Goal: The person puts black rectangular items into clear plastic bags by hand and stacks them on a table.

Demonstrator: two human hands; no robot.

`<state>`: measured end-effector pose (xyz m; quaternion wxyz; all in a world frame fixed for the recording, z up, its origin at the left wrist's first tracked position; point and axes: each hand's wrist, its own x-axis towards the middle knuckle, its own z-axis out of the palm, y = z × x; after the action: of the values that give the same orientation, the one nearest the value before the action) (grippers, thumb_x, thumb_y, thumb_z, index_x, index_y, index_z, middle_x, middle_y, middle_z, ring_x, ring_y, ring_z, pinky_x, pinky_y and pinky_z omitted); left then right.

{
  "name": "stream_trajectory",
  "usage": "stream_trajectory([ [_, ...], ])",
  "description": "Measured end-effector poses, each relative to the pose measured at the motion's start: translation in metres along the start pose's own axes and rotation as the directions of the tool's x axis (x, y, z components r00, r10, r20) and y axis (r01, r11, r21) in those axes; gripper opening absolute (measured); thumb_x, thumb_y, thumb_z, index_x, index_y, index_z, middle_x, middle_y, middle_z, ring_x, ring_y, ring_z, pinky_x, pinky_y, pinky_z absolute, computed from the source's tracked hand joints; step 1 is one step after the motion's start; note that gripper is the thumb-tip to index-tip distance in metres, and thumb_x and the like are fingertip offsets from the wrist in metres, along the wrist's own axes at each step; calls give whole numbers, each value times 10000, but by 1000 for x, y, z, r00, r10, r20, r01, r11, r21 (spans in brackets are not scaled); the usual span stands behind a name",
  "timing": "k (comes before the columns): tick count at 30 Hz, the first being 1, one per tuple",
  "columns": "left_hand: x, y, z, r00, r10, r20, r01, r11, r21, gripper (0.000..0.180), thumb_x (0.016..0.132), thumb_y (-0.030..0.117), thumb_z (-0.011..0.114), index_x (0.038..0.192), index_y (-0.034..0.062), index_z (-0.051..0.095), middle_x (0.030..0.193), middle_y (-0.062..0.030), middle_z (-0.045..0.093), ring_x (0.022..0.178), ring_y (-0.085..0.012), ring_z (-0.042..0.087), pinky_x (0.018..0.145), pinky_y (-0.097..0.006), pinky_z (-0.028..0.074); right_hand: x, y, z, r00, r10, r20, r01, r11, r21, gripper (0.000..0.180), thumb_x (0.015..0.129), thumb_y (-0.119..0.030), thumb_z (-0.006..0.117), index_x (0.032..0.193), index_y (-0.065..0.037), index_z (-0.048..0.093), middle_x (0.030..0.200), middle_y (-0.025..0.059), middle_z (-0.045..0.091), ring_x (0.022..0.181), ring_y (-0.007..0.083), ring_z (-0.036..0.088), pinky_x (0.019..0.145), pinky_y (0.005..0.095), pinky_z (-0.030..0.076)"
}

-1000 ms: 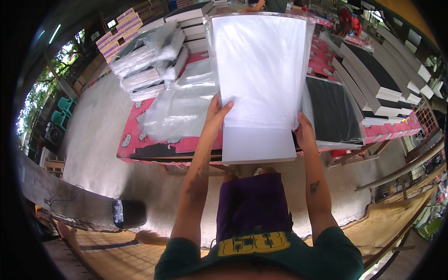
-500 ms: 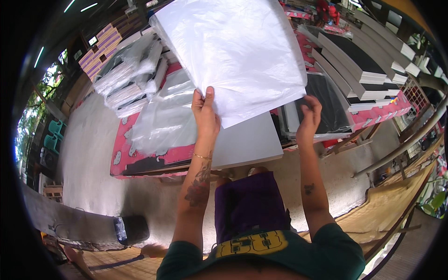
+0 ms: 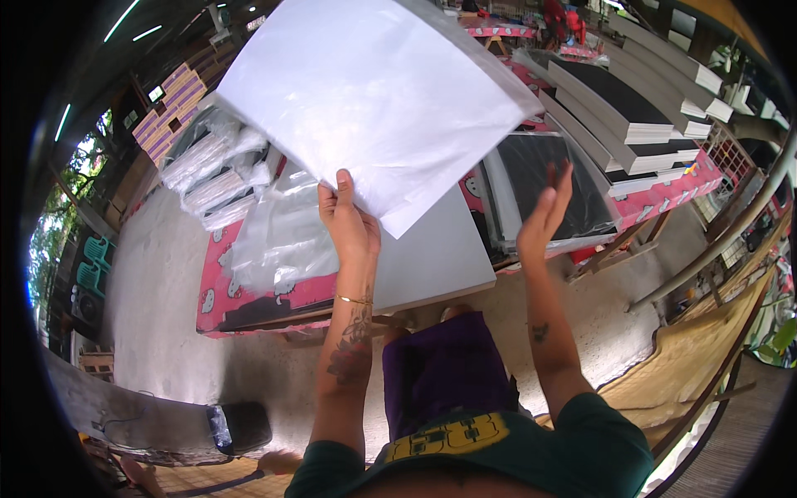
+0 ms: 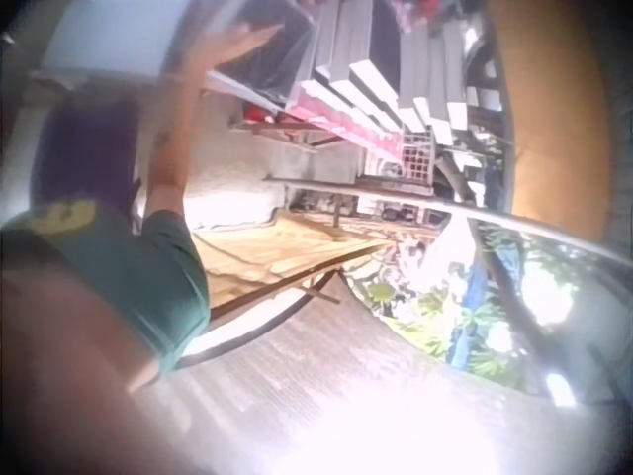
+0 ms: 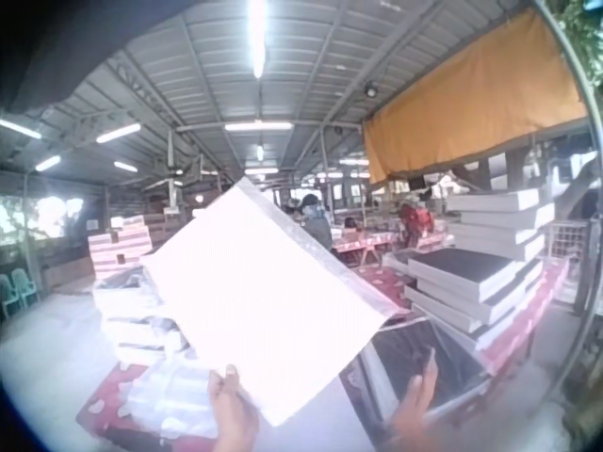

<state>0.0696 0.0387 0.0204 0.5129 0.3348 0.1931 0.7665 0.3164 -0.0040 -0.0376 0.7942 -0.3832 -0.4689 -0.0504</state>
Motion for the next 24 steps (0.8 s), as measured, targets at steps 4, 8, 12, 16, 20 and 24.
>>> stream_trajectory([
  [4, 3, 0, 3, 998, 21, 60, -19, 999, -34, 105, 942, 99, 556, 1035, 51, 546, 993, -26, 604, 923, -84, 562, 817, -222, 467, 0, -4, 14, 883, 467, 57, -432, 757, 489, 685, 950, -521, 412, 1463, -106, 229, 1461, 173, 282, 1353, 318, 283, 1053, 540, 269],
  [8, 0, -15, 6, 996, 41, 80, -48, 996, 79, 133, 929, 135, 597, 1000, 31, 553, 924, -29, 622, 831, -62, 572, 735, -213, 465, 40, -28, 58, 725, 632, 275, -617, 417, 668, 503, 957, -313, 491, 1372, -61, 360, 1353, 155, 429, 1251, 282, 427, 1031, 468, 362],
  [12, -31, -34, 12, 945, -253, 205, 213, 956, 200, 223, 944, 181, 572, 1063, -7, 550, 978, -92, 646, 880, -139, 616, 781, -260, 503, 54, -22, 77, 768, 641, 18, -416, 476, 775, 351, 922, -58, 509, 1268, -30, 457, 1235, 131, 538, 1118, 245, 550, 979, 374, 454],
  [16, -72, -49, -14, 821, -518, 241, 431, 838, 335, 279, 948, 234, 558, 1110, 7, 534, 970, -133, 642, 877, -227, 652, 773, -354, 549, 54, -10, 64, 726, 674, -134, -313, 498, 809, 322, 916, -6, 483, 1238, -19, 469, 1204, 129, 548, 1087, 244, 567, 945, 367, 486],
  [20, -59, -59, 0, 969, -244, 26, 234, 951, 201, 334, 946, 290, 562, 1045, -29, 554, 904, -148, 650, 770, -229, 672, 696, -324, 565, 38, 1, 46, 721, 665, -195, -329, 575, 749, 305, 925, -2, 465, 1226, -52, 462, 1191, 103, 545, 1070, 231, 567, 934, 386, 495],
  [24, -58, -76, -10, 851, -497, 171, 430, 845, 318, 348, 935, 313, 578, 997, -29, 557, 852, -158, 656, 742, -253, 678, 708, -351, 560, 19, 15, 29, 709, 658, -254, -348, 640, 686, 312, 926, 3, 461, 1225, -85, 455, 1206, 89, 531, 1071, 232, 559, 920, 399, 496],
])
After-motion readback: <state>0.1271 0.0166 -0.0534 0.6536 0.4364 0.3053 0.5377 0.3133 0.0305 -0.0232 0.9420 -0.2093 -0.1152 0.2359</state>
